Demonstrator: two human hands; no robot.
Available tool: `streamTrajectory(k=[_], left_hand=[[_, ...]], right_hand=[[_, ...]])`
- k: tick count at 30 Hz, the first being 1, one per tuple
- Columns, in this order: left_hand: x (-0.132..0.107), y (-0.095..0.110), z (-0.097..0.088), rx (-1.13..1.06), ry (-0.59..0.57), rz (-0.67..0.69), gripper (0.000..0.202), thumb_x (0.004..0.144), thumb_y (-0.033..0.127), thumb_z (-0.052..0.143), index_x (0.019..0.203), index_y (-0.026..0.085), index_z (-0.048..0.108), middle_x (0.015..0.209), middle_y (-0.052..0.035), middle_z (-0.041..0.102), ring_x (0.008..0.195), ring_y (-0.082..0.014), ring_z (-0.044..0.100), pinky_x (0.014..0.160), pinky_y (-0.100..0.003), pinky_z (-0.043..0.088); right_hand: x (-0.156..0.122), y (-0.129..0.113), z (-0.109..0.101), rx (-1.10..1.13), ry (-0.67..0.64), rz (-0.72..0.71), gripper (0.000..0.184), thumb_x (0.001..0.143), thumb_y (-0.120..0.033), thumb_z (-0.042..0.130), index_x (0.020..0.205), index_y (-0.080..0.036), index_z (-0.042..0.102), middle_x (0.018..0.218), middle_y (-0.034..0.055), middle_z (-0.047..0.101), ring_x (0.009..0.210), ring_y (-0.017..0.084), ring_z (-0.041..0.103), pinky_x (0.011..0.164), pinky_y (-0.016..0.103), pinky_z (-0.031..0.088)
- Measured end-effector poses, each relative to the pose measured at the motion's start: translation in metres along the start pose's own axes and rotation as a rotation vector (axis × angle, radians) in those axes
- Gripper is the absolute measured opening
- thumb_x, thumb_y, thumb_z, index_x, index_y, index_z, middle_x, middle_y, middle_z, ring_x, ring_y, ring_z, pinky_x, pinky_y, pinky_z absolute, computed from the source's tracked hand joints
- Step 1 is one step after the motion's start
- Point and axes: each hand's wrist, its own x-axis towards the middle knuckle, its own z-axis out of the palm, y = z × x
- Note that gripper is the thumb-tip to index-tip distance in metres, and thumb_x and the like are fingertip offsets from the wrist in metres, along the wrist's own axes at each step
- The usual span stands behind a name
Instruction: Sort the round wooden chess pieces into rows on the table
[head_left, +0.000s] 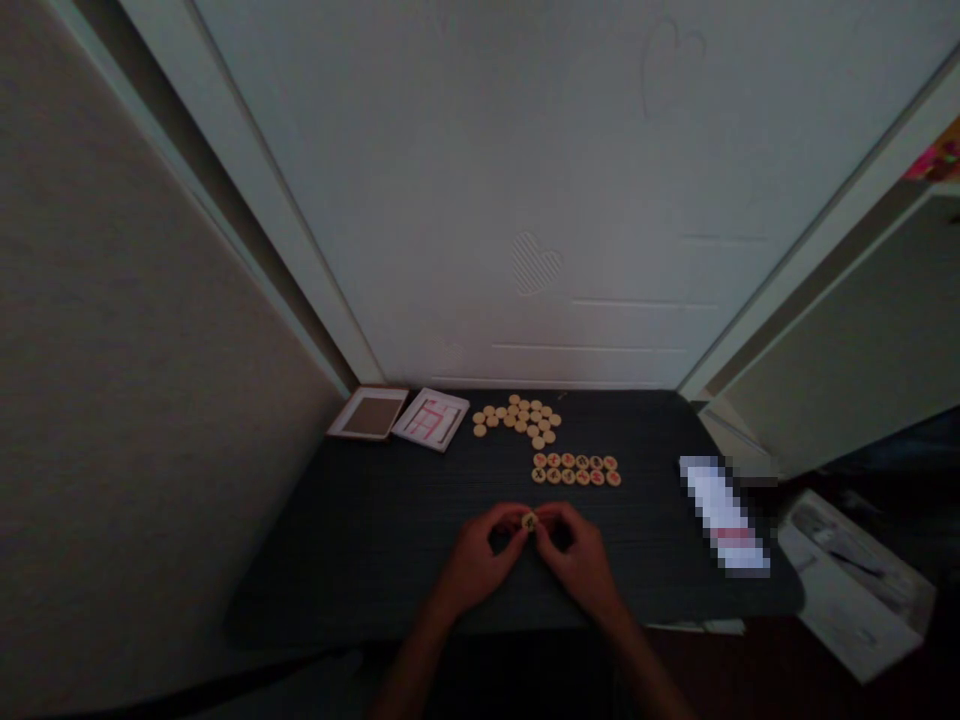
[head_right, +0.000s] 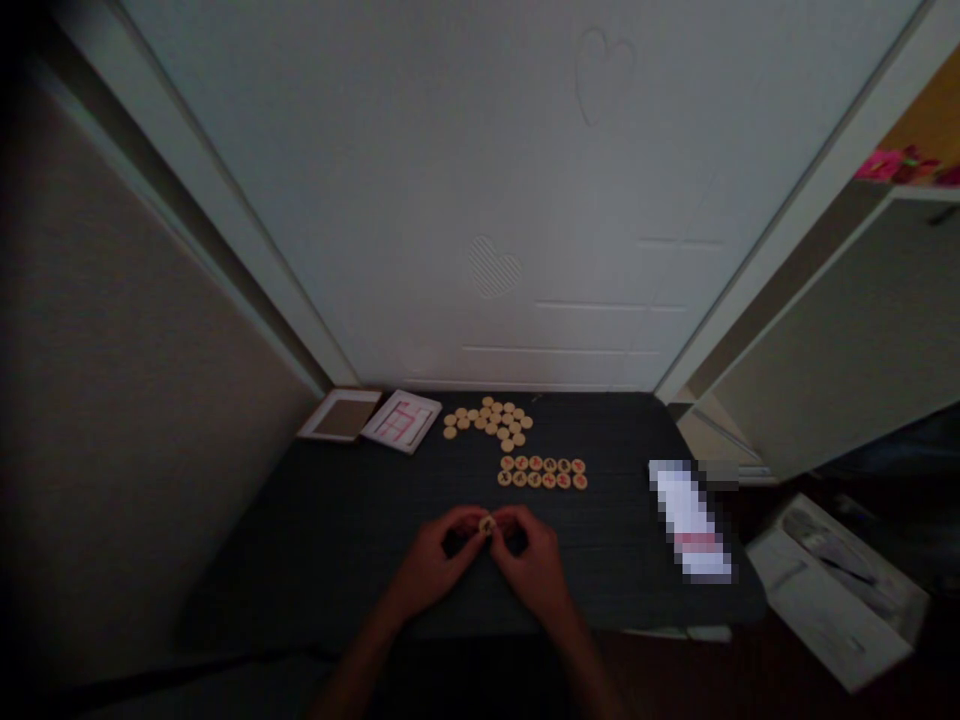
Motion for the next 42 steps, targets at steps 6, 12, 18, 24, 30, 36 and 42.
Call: streamTrajectory(k=[6,12,18,24,30,36,42], left_hand=[[0.0014,-0.0012,0.0019,0.02,0.052,0.002,0.017,0.094,0.035,0.062,0.105,0.024,0.07,0.1,-0.0023,0.077,0.092,-0.0185,0.072,0.088,-0.03,0.056],[0.003,-0.0007,0.002,0.029,0.066,-0.015,0.016,0.095,0.036,0.062,0.1,0.024,0.07,0.096,-0.0008,0.077,0.09,-0.018,0.072,0.085,-0.029,0.055],[0.0014,-0.0017,0.0007,0.016,0.049,0.011,0.018,0.097,0.033,0.06,0.108,0.026,0.071,0.106,-0.0012,0.077,0.099,-0.0184,0.071,0.092,-0.03,0.054],[0.0002,-0.0017,0.0004,-0.003,0.018,-0.004,0.023,0.095,0.032,0.061,0.116,0.026,0.069,0.11,-0.0021,0.077,0.099,-0.0185,0.072,0.092,-0.03,0.055],[0.0006,-0.001,0.0012,0.025,0.035,0.002,0.024,0.092,0.032,0.064,0.115,0.026,0.069,0.102,-0.001,0.077,0.089,-0.0172,0.073,0.085,-0.029,0.057],[0.0012,0.0015,0.003,0.047,0.045,0.002,0.019,0.091,0.033,0.065,0.107,0.024,0.068,0.097,-0.0012,0.077,0.085,-0.0166,0.072,0.082,-0.028,0.057],[0.0035,0.0035,0.0063,0.039,0.064,-0.018,0.02,0.09,0.032,0.064,0.108,0.024,0.066,0.098,-0.0022,0.077,0.085,-0.0173,0.072,0.081,-0.03,0.058]], right_hand=[[-0.0012,0.0005,0.0004,-0.01,-0.029,-0.017,0.012,0.09,-0.029,0.066,0.099,-0.022,0.069,0.088,0.0023,0.075,0.08,0.019,0.071,0.076,0.029,0.055],[-0.0012,0.0042,0.0008,-0.032,-0.046,-0.03,0.01,0.091,-0.029,0.064,0.096,-0.022,0.069,0.087,0.0022,0.075,0.08,0.018,0.07,0.074,0.028,0.054],[-0.0002,0.0028,0.0008,-0.025,-0.028,-0.027,0.011,0.092,-0.03,0.064,0.098,-0.023,0.069,0.087,0.0017,0.075,0.079,0.018,0.071,0.075,0.028,0.054],[0.0002,0.0031,0.001,-0.031,-0.007,-0.003,0.013,0.092,-0.033,0.063,0.097,-0.022,0.069,0.086,0.0022,0.075,0.078,0.019,0.07,0.074,0.029,0.054],[-0.0002,0.0043,0.0015,-0.039,0.001,-0.006,0.012,0.093,-0.033,0.063,0.097,-0.023,0.069,0.086,0.0014,0.075,0.078,0.018,0.07,0.074,0.028,0.053],[-0.0004,0.0027,-0.0001,-0.047,0.01,-0.003,0.014,0.094,-0.033,0.062,0.097,-0.022,0.069,0.087,0.0024,0.075,0.08,0.018,0.071,0.074,0.027,0.053],[-0.0002,0.0031,-0.0012,-0.024,0.019,-0.007,0.017,0.094,-0.036,0.061,0.097,-0.021,0.07,0.088,0.0033,0.076,0.08,0.019,0.071,0.075,0.027,0.054]])
